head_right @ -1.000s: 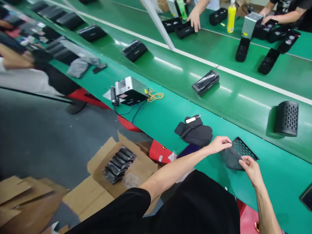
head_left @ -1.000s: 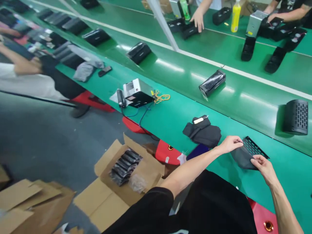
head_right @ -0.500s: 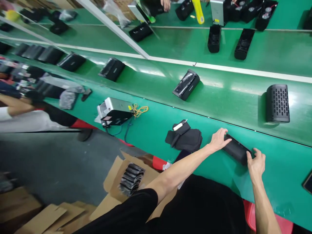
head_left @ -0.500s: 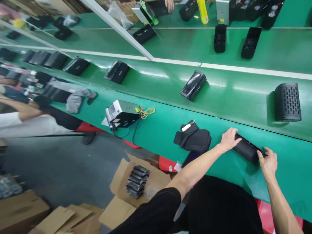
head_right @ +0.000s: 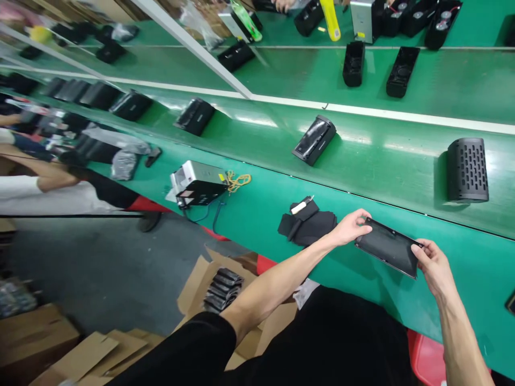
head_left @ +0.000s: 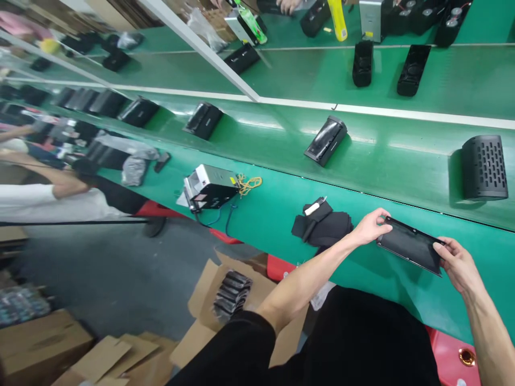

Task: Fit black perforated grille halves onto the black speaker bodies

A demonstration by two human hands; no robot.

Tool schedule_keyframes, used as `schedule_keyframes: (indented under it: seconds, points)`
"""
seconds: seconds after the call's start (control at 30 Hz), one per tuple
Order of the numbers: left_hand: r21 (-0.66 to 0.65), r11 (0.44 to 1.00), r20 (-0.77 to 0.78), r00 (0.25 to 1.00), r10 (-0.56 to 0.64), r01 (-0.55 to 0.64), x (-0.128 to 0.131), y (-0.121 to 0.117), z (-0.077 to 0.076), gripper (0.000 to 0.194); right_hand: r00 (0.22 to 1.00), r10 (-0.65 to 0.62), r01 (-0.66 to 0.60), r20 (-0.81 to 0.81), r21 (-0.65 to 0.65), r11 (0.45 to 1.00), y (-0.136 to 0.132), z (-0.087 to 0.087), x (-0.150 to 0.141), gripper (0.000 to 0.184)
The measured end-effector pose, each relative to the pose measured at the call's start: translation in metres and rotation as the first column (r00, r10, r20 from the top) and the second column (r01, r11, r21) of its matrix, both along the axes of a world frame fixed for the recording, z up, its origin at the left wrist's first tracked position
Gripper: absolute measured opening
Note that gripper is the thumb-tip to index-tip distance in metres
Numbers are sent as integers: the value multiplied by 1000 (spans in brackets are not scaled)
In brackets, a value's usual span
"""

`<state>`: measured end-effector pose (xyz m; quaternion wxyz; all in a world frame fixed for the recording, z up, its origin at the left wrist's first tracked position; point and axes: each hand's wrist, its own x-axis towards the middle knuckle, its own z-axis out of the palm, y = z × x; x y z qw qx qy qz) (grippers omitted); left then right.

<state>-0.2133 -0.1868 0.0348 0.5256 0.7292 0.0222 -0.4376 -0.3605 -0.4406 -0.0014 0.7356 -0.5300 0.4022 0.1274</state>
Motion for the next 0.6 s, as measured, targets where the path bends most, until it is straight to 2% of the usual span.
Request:
schedule_keyframes:
  seconds: [0.13, 0.23, 0.4, 0.6]
  points:
    - [-60, 997, 59, 997, 51, -48, -11, 16, 36, 48, 991, -108, 100, 77, 106, 989, 13, 25, -7, 63]
    - [-60, 997, 137, 989, 54, -46, -19, 27, 53, 42, 984, -147, 133, 102, 135, 982, 22, 37, -12, 61]
    - [-88, 992, 155, 982, 107, -94, -31, 36, 64, 46, 983, -130, 114, 129, 118, 986, 34, 44, -15, 64]
    - [-81, 990, 226, 966, 128, -112, -44, 40, 75, 32, 976, -83, 79, 199, 26, 997, 48, 40, -25, 60]
